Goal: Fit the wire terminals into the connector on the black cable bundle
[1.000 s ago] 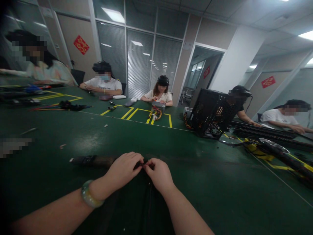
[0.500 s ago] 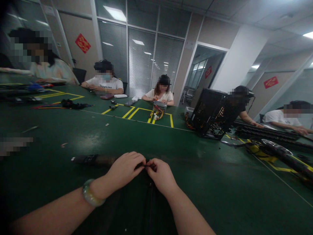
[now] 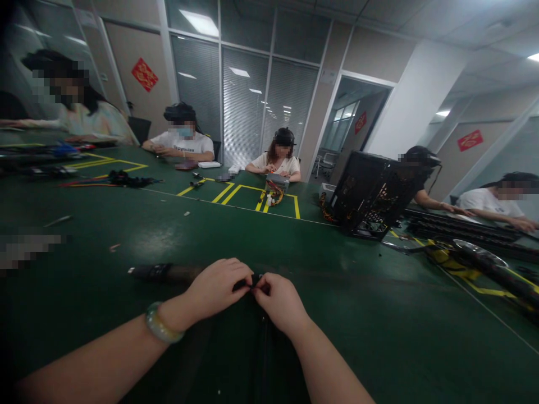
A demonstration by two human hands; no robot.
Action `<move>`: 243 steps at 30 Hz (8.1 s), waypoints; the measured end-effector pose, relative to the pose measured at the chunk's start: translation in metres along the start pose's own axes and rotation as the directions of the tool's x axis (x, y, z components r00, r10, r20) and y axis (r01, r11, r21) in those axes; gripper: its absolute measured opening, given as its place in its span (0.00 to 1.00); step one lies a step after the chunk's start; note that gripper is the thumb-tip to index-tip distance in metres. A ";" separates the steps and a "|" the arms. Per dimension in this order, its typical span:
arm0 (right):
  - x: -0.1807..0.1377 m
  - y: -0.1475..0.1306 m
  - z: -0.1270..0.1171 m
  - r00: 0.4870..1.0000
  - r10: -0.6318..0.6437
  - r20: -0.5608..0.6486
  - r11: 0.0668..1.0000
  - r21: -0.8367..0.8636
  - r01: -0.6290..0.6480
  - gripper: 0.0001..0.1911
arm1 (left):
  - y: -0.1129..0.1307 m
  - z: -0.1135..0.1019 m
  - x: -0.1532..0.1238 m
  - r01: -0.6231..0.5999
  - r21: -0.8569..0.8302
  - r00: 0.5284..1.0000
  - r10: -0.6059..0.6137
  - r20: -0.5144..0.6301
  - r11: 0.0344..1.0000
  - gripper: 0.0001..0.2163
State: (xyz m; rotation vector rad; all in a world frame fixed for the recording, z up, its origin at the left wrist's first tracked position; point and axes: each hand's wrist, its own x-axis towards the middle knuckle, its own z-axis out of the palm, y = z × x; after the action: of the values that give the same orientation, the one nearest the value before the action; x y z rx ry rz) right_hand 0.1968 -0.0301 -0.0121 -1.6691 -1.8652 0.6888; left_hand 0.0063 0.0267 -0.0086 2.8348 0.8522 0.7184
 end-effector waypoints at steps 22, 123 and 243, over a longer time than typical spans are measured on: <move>0.014 0.017 0.001 0.989 -0.052 -0.141 0.993 -0.117 0.036 0.03 | 0.008 0.009 0.006 0.044 0.041 0.998 -0.042 -0.044 0.998 0.07; 0.003 0.009 0.008 0.992 0.082 -0.097 0.982 0.177 -0.064 0.07 | 0.002 0.004 0.003 0.122 -0.036 0.992 -0.123 -0.031 0.992 0.03; 0.004 0.011 0.009 0.995 0.032 -0.089 0.987 0.158 -0.018 0.06 | 0.002 0.005 0.003 0.127 -0.036 0.990 -0.129 -0.049 0.991 0.05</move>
State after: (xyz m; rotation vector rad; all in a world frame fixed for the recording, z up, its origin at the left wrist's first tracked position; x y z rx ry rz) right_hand 0.1983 -0.0252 -0.0258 -1.5983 -1.6842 0.7368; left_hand 0.0115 0.0269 -0.0118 2.7144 1.0100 0.7832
